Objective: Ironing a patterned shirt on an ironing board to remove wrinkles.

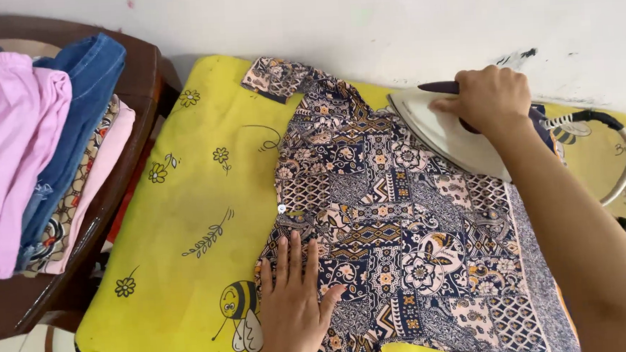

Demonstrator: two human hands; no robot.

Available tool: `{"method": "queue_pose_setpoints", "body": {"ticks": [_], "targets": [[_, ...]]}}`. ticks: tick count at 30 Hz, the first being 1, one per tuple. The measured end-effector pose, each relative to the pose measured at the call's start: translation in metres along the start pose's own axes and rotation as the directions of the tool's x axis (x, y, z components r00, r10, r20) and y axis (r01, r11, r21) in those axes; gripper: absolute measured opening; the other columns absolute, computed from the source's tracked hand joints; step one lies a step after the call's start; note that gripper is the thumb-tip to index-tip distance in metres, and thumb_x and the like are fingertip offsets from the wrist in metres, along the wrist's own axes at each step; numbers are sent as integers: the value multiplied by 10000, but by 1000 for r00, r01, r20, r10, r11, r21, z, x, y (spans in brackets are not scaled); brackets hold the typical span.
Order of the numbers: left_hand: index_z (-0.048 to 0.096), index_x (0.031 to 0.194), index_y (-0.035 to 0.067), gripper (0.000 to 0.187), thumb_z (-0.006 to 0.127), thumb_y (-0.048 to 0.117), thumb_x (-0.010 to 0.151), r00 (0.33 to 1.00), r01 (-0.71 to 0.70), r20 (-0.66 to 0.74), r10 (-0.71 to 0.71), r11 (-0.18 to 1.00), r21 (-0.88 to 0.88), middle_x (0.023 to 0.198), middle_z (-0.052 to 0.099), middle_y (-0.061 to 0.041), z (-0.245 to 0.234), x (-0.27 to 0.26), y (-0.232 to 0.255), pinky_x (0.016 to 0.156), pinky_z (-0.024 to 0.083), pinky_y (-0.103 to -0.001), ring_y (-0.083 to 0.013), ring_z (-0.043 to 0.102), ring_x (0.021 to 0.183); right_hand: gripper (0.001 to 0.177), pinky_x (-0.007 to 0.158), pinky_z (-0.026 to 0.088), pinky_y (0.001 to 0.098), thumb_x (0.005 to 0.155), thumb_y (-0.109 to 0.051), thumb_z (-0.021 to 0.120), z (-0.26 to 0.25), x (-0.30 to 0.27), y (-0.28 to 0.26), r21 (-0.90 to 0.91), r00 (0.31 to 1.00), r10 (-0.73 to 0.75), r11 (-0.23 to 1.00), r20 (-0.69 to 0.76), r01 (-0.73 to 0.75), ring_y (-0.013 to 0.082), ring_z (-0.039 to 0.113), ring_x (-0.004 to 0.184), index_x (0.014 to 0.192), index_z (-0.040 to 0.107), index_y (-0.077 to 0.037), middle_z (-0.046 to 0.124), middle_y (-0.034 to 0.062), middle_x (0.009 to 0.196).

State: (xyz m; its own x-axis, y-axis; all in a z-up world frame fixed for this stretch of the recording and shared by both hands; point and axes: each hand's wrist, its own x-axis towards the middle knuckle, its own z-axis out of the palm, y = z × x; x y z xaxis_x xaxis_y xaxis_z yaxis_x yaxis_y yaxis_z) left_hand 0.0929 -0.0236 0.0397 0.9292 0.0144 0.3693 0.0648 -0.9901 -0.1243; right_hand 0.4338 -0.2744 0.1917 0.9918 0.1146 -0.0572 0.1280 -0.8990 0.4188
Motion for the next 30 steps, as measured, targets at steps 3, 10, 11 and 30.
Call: {"method": "queue_pose_setpoints", "body": {"ticks": [3,10,11,30], "targets": [[163,1655,235,883,225,805,984,1000,5,-21,-4,1000,22,1728,129,-47,3,1,0,1290,67,-447,-243,91,1604,758,697,605,450,919,-808,542,-6,-12,4,88,996,-23,996,83,16,348,726,868,1048,739,-87,744,151,948],[165,1666,238,849,174,781,1012,999,-20,41,20,1000,3,1736,137,-43,7,-2,-1,1255,114,-465,-253,103,1604,632,616,653,436,862,-828,405,35,-178,38,16,959,-254,967,123,254,240,755,634,1128,672,-320,704,6,615],[152,1671,245,876,208,794,991,998,-10,61,11,1000,-19,1737,131,-35,6,-2,-1,1251,114,-468,-246,108,1599,625,606,637,426,842,-871,403,45,-205,46,-20,948,-252,965,195,261,213,755,622,1096,635,-349,713,-34,646],[507,1488,138,604,597,434,969,991,-107,-126,38,791,-602,1570,503,-67,7,-36,-16,1206,379,-539,-288,460,1482,961,673,578,229,895,-1002,257,207,-59,258,-333,879,448,864,166,-378,165,841,839,904,802,-211,860,-32,841]]}}
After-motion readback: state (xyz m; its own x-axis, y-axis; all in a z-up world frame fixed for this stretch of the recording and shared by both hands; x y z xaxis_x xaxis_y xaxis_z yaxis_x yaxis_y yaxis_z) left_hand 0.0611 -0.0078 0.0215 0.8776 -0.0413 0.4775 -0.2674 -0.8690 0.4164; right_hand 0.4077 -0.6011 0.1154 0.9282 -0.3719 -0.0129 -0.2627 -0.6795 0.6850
